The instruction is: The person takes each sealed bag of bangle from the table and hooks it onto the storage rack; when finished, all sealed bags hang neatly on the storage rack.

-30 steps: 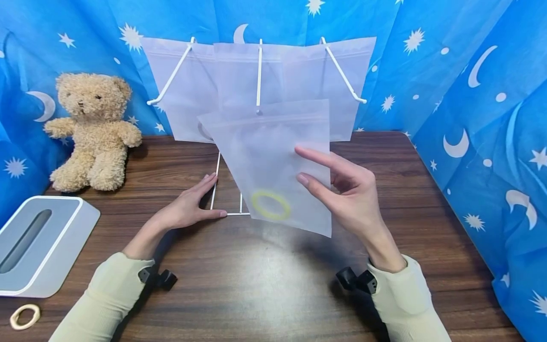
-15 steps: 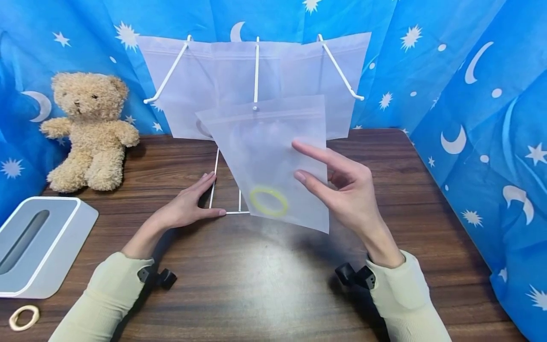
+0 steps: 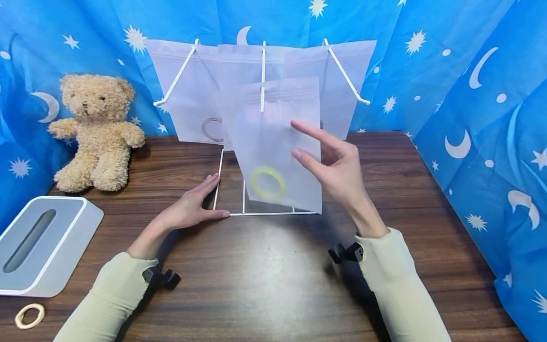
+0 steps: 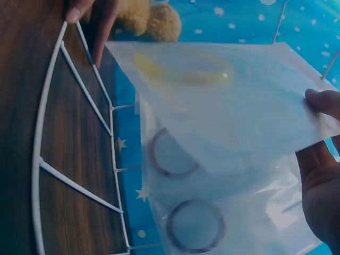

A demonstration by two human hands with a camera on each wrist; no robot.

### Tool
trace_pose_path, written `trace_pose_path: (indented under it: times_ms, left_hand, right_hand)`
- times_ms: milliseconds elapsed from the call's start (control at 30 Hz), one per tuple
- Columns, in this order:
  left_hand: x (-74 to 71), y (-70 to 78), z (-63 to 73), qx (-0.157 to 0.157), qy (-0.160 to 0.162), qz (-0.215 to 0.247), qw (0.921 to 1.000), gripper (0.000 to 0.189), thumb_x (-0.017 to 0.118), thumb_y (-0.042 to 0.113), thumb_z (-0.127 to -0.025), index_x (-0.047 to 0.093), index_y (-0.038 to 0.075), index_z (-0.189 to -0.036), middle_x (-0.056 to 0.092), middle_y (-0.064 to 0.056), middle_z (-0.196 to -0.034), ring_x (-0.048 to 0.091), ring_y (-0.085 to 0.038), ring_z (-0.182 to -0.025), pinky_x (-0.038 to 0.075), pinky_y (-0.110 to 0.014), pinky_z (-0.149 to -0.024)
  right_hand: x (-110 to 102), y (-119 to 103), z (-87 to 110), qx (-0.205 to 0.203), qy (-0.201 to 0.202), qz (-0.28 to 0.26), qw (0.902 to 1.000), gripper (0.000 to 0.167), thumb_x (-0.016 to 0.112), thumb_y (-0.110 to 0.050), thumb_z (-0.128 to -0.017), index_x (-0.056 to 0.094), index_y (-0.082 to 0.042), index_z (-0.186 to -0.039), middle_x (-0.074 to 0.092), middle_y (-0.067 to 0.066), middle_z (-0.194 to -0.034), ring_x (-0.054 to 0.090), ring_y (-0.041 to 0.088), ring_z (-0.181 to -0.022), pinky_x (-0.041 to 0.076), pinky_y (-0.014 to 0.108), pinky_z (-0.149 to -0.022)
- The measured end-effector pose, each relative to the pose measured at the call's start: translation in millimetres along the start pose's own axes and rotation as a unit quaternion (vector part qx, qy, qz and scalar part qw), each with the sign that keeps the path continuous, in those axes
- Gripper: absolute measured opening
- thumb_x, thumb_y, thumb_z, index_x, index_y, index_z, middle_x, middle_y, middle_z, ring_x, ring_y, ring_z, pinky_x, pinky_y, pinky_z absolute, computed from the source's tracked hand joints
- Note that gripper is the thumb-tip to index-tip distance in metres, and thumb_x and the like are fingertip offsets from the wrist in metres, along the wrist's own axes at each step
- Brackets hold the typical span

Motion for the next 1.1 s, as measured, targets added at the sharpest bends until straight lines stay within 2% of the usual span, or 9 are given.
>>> trace_pose_path:
  times_ms: [100,167,367,600,867,967,1000,1100]
  left_hand:
    - [1.6,1.7,1.5,-0.001,0.001,-0.001,1.0,0.101,0.071,0.05,-0.086,0.018,-0.001,-0.155,0.012,-0.013,-0.162,0.008,-0.027,-0.148,0.012,-0.053,-0.115]
    - [3.0,2.8,1.9,0.001,0.004,-0.003,1.0,0.101,0.071,0.05,-0.086,0.018,-0.001,-0.155,0.013,-0.014,-0.162,0.009,-0.027,-0.148,0.012,-0.052,-0.115]
    - [7.3,9.5,-2.2,0.008,0.003,0.0,1.0,0.101,0.071,0.051,-0.086,0.018,0.0,-0.155,0.012,-0.013,-0.162,0.009,-0.027,-0.148,0.012,-0.051,-0.116]
    - [10.0,16.5,-5.2,0.023,-0.003,0.003,0.9997,0.101,0.073,0.05,-0.085,0.019,-0.001,-0.154,0.014,-0.014,-0.161,0.01,-0.028,-0.147,0.012,-0.048,-0.116]
    - [11.1,15.9,-6.8,0.021,-0.005,0.008,0.9997,0.101,0.072,0.051,-0.085,0.019,0.0,-0.155,0.013,-0.013,-0.162,0.009,-0.026,-0.148,0.012,-0.046,-0.117]
    - [10.3,15.2,-6.8,0.02,-0.005,0.008,0.9997,0.101,0.072,0.05,-0.085,0.019,0.0,-0.155,0.013,-0.013,-0.162,0.009,-0.026,-0.148,0.012,-0.047,-0.116]
    - [9.8,14.9,-6.8,0.02,-0.004,0.008,0.9998,0.101,0.072,0.05,-0.085,0.019,0.0,-0.155,0.013,-0.013,-0.162,0.009,-0.026,-0.148,0.012,-0.047,-0.116]
    - [8.2,13.9,-6.4,0.017,-0.004,0.007,0.9998,0.1,0.072,0.05,-0.086,0.019,0.0,-0.155,0.013,-0.013,-0.162,0.009,-0.026,-0.148,0.012,-0.048,-0.116]
  right_hand:
    - [-0.6,14.4,-14.7,0.016,0.02,-0.031,0.9992,0.047,0.068,0.014,-0.084,0.063,0.001,-0.129,0.065,0.022,-0.12,0.067,0.019,-0.077,0.053,0.02,-0.06]
    - [-1.8,22.9,-24.3,0.023,0.032,-0.05,0.9979,0.046,0.069,0.012,-0.084,0.064,0.001,-0.128,0.066,0.022,-0.117,0.069,0.024,-0.092,0.056,0.027,-0.07]
    - [-10.5,39.6,-41.5,0.03,0.053,-0.068,0.9958,0.045,0.071,0.01,-0.083,0.065,-0.001,-0.127,0.068,0.022,-0.113,0.07,0.023,-0.089,0.056,0.026,-0.07]
    - [-15.1,49.9,-41.5,0.04,0.076,-0.074,0.9936,0.046,0.071,0.01,-0.083,0.065,-0.002,-0.128,0.066,0.021,-0.118,0.069,0.024,-0.094,0.055,0.026,-0.074]
    - [-17.1,50.9,-40.8,0.046,0.055,-0.078,0.9943,0.05,0.07,0.011,-0.084,0.062,-0.002,-0.131,0.062,0.02,-0.127,0.067,0.026,-0.102,0.055,0.027,-0.076]
    - [-17.0,44.9,-37.4,0.049,0.034,-0.061,0.9963,0.051,0.069,0.011,-0.084,0.061,-0.002,-0.132,0.058,0.018,-0.133,0.066,0.028,-0.104,0.055,0.026,-0.078]
    - [-17.0,41.3,-35.6,0.048,0.027,-0.038,0.9978,0.05,0.069,0.01,-0.085,0.061,-0.003,-0.133,0.058,0.017,-0.132,0.066,0.026,-0.097,0.052,0.022,-0.077]
    - [-18.9,27.1,-26.4,0.054,0.012,0.059,0.9967,0.048,0.07,0.004,-0.087,0.062,-0.006,-0.133,0.053,0.01,-0.139,0.063,0.025,-0.102,0.05,0.02,-0.083]
Point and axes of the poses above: each hand's wrist, its own z-axis away from the middle knuckle, its own x-axis out of the palm, y = z × x, the point moved 4 cm from there along -z, towards the middle knuckle
